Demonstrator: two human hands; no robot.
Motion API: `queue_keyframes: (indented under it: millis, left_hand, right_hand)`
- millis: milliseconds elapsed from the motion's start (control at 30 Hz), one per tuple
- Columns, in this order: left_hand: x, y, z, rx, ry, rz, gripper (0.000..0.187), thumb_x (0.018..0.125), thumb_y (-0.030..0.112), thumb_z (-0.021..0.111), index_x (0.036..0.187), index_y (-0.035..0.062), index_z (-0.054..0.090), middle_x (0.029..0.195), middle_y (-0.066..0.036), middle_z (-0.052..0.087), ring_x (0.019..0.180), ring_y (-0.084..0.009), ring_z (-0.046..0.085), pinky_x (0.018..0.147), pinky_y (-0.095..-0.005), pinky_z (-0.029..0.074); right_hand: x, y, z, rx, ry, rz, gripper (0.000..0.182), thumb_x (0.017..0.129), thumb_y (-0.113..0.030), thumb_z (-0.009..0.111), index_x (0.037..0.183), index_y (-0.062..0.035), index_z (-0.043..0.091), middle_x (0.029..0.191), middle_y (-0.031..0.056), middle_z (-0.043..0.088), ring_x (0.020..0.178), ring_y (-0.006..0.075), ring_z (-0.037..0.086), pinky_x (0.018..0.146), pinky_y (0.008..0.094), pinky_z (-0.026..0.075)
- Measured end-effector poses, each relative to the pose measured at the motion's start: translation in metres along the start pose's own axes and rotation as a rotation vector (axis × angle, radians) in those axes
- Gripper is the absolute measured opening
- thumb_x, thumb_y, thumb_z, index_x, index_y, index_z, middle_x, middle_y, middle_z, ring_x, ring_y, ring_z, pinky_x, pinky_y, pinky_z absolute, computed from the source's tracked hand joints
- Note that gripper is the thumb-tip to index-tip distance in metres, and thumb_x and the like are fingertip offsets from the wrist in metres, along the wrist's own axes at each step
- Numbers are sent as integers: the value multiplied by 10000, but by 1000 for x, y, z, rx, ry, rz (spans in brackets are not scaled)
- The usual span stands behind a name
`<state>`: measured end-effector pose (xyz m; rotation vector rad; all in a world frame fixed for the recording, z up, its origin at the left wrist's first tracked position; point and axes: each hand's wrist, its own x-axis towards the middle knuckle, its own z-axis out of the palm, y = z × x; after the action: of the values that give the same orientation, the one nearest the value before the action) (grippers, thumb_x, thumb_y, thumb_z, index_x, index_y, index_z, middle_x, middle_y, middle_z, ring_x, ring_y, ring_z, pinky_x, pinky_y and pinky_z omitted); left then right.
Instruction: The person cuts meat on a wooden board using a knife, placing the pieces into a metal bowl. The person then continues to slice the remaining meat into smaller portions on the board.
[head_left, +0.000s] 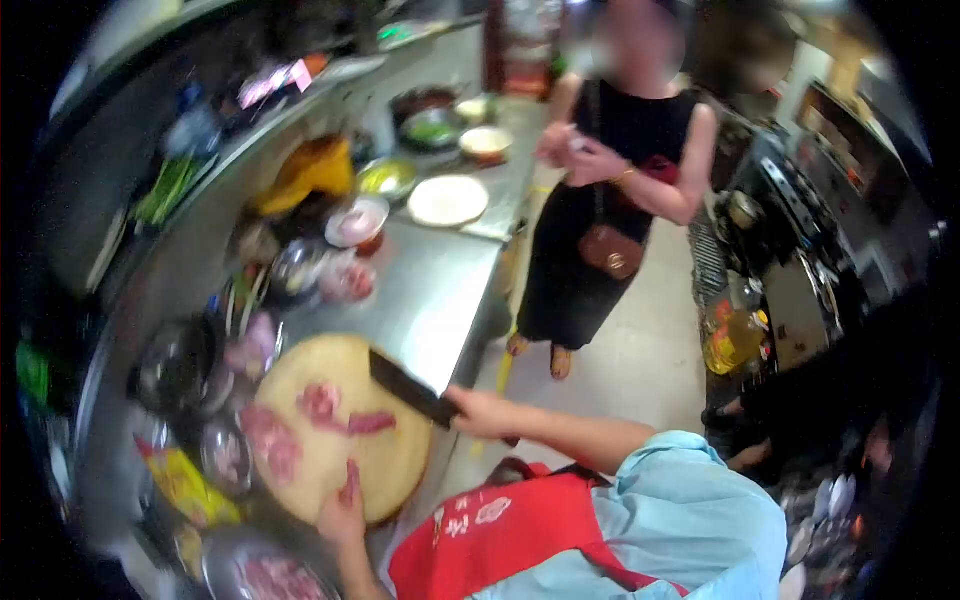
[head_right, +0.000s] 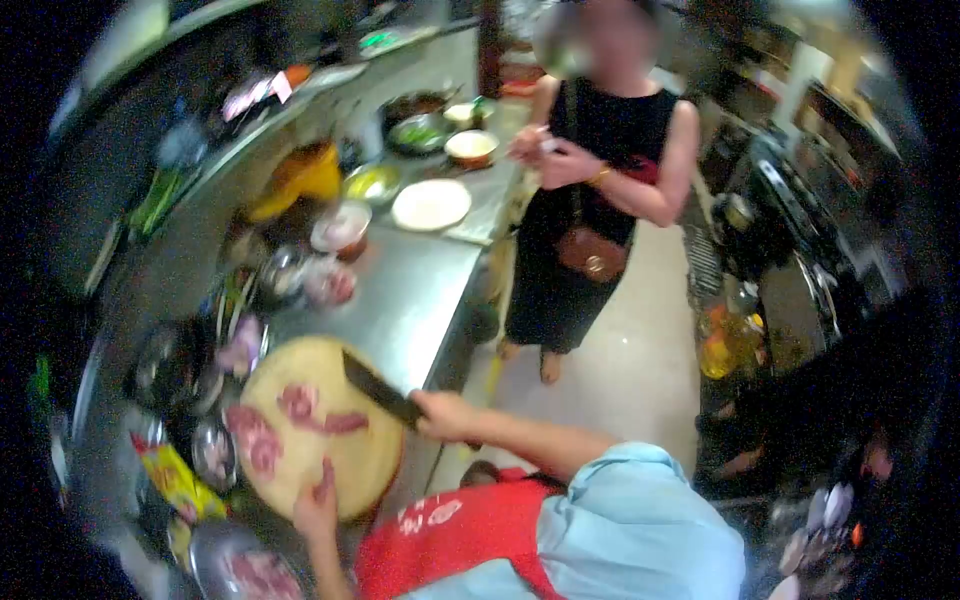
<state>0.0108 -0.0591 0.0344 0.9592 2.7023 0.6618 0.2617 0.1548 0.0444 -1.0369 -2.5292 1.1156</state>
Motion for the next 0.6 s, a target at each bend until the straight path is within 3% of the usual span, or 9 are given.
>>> queue_keyframes:
  millis: [33, 67, 100, 233, 367, 400, 433, 467, 600]
  left_hand:
    - [-4, -1, -3, 20, -39, -27, 667, 794, 682, 562, 665, 36, 664, 640, -175, 637, 595, -309, 629, 635, -413, 506]
    - [-7, 13, -19, 210, -189, -118, 498, 829, 605, 564, 864, 132, 718, 779, -120, 685, 740, -312, 669, 671, -437, 516]
    - [-7, -18, 1, 156, -82, 12, 451, 814, 575, 593, 880, 148, 720, 782, -115, 687, 734, -314, 668, 667, -441, 517]
    - [-15, -51, 15, 102, 180, 252, 227, 731, 386, 708, 748, 163, 669, 759, -55, 625, 734, -268, 620, 673, -413, 486]
    - [-14, -49, 7, 69, 263, 253, 208, 722, 307, 706, 843, 147, 651, 822, -57, 608, 853, -261, 591, 789, -402, 441]
    - [-9, -45, 10, 64, 294, 275, 222, 730, 299, 698, 875, 139, 645, 844, -65, 611, 882, -265, 583, 814, -406, 428]
    - [-2, -41, 13, 55, 330, 302, 238, 738, 290, 690, 907, 130, 638, 865, -73, 613, 912, -269, 576, 840, -410, 414]
    - [1, -37, 16, -24, 209, 268, 285, 751, 240, 670, 975, 74, 613, 935, -120, 596, 976, -320, 539, 863, -434, 378]
    - [14, -42, 37, 88, 158, 278, 233, 715, 176, 638, 938, 108, 633, 908, -90, 615, 912, -283, 551, 847, -419, 382]
  right_hand:
    - [-2, 5, 3, 30, -3, 10, 376, 820, -170, 536, 1168, -44, 470, 940, 269, 624, 876, 427, 618, 772, 514, 496]
    - [-10, 3, 4, -6, -20, 20, 387, 828, -177, 535, 1186, -53, 462, 931, 263, 626, 864, 433, 617, 758, 516, 495]
    - [-16, -3, 2, -46, -45, 24, 397, 835, -184, 534, 1204, -61, 454, 921, 258, 628, 852, 440, 615, 745, 519, 494]
    - [-48, -65, -15, -22, -8, -36, 435, 862, -186, 574, 1258, -85, 426, 864, 230, 635, 776, 442, 615, 665, 507, 488]
    - [-47, -92, -3, -190, -186, -140, 442, 859, -204, 599, 1255, -100, 433, 865, 223, 635, 774, 420, 622, 655, 509, 489]
    - [-42, -109, -3, -344, -354, 13, 417, 865, -231, 587, 1238, -107, 448, 888, 213, 632, 757, 408, 627, 636, 513, 487]
    - [-39, -119, -2, -349, -358, -36, 412, 867, -232, 579, 1238, -110, 447, 888, 209, 629, 746, 405, 627, 626, 513, 487]
    - [-38, -128, 0, -352, -363, -85, 407, 869, -232, 571, 1238, -114, 446, 889, 204, 626, 736, 403, 627, 617, 512, 487]
    - [-34, -150, 3, -438, -412, -139, 338, 869, -197, 550, 1177, -106, 446, 881, 178, 622, 705, 384, 632, 593, 493, 499]
